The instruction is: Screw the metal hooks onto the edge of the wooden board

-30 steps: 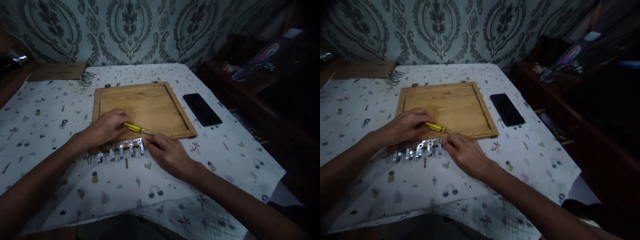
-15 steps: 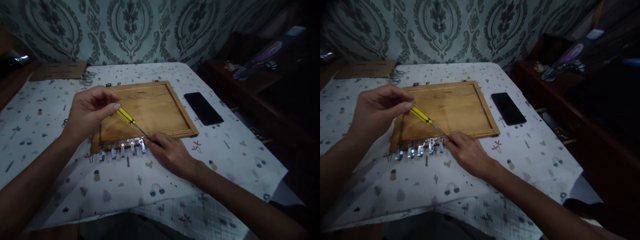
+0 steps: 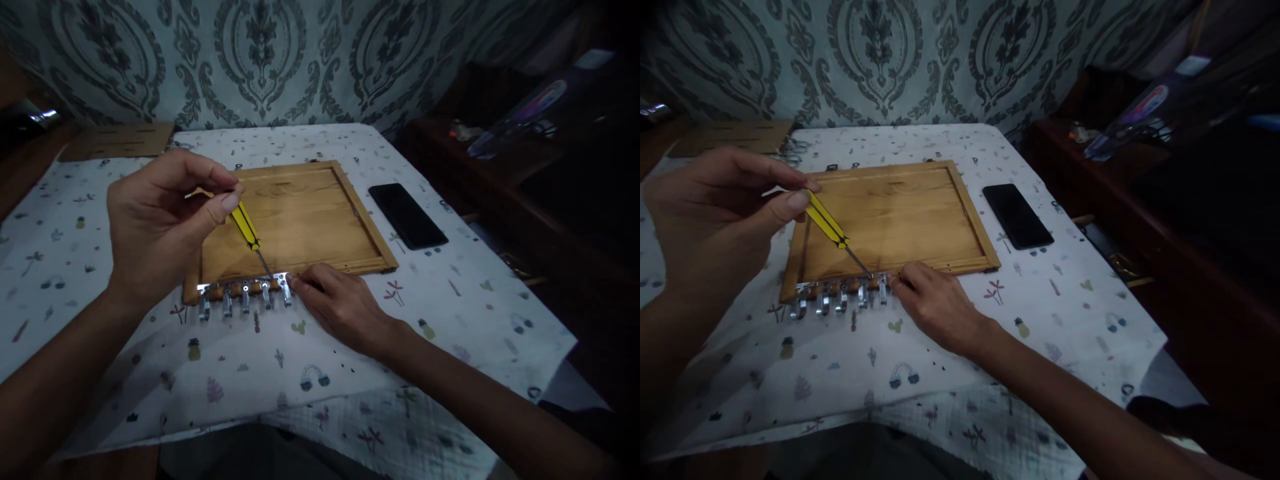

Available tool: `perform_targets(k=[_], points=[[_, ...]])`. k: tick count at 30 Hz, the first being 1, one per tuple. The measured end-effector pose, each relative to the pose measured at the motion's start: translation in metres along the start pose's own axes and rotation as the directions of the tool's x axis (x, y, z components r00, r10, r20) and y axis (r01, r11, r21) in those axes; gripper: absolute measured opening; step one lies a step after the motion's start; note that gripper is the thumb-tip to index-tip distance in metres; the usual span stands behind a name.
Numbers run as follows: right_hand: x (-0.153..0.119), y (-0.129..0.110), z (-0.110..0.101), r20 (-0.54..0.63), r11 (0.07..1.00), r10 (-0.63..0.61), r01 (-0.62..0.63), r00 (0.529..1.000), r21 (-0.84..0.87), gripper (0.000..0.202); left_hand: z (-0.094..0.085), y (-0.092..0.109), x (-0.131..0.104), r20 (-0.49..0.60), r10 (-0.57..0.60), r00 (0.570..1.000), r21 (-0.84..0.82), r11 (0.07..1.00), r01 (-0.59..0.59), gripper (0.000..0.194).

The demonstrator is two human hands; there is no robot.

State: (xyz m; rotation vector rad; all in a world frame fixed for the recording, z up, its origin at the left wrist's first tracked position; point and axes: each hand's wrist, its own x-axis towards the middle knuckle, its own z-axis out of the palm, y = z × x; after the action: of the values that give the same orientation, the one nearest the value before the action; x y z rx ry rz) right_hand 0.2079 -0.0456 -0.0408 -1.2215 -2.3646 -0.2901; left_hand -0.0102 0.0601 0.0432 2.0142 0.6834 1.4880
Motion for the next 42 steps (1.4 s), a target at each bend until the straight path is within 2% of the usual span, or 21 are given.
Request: perform_targets(k=[9,12,19,22,24,26,29,31,34,37,39,42], points=[[-0.001,0.001,-0.001,0.000,1.000,-0.016,0.016,1.000,0.003,0.021,0.008,0.004,-0.003,-0.030,0.043,0.999,0.043,0.998,-0.041,0.013],[0.000,0.000,-0.002,-0.009,1.000,-0.015,0.015,1.000,0.000,0.022,0.010,0.006,-0.004,-0.015,0.094,0.995,0.061,0.994,-0.093,0.018],[0.000,0.000,-0.001,0.002,1.000,-0.002,0.002,1.000,-0.006,0.023,0.011,0.005,-0.003,0.007,0.131,0.991,0.094,0.987,-0.131,0.022],[-0.001,0.001,0.000,-0.006,1.000,-0.002,0.002,1.000,-0.006,0.023,0.010,0.004,-0.002,0.027,0.174,0.984,0.092,0.980,-0.176,0.021],[-0.002,0.001,0.000,-0.003,1.000,-0.006,0.006,1.000,-0.010,0.023,0.010,0.005,-0.002,0.034,0.161,0.986,0.092,0.982,-0.163,0.019],[-0.002,0.001,0.000,-0.002,1.000,-0.007,0.007,1.000,-0.015,0.023,0.013,0.009,-0.003,0.023,0.084,0.996,0.044,0.995,-0.084,0.017],[-0.001,0.001,0.000,-0.011,1.000,-0.008,0.008,1.000,-0.015,0.024,0.022,0.013,-0.006,0.037,-0.122,0.992,-0.154,0.980,0.127,0.013],[0.000,0.001,0.000,-0.016,1.000,-0.013,0.013,1.000,-0.009,0.024,0.032,0.015,-0.007,0.088,-0.258,0.962,-0.292,0.917,0.273,0.013],[0.000,0.001,0.001,-0.023,1.000,-0.017,0.017,1.000,-0.004,0.026,0.047,0.019,-0.005,0.142,-0.387,0.911,-0.479,0.779,0.406,0.022],[-0.001,0.001,0.002,-0.033,1.000,-0.016,0.016,0.999,-0.006,0.025,0.058,0.024,0.000,0.172,-0.435,0.884,-0.539,0.709,0.454,0.019],[-0.001,0.001,0.003,-0.039,1.000,-0.017,0.017,0.999,-0.011,0.023,0.064,0.028,0.003,0.185,-0.442,0.878,-0.522,0.713,0.469,0.019],[-0.001,0.002,0.004,-0.052,1.000,-0.024,0.023,0.998,-0.011,0.021,0.071,0.032,0.005,0.213,-0.401,0.891,-0.526,0.721,0.450,0.019]])
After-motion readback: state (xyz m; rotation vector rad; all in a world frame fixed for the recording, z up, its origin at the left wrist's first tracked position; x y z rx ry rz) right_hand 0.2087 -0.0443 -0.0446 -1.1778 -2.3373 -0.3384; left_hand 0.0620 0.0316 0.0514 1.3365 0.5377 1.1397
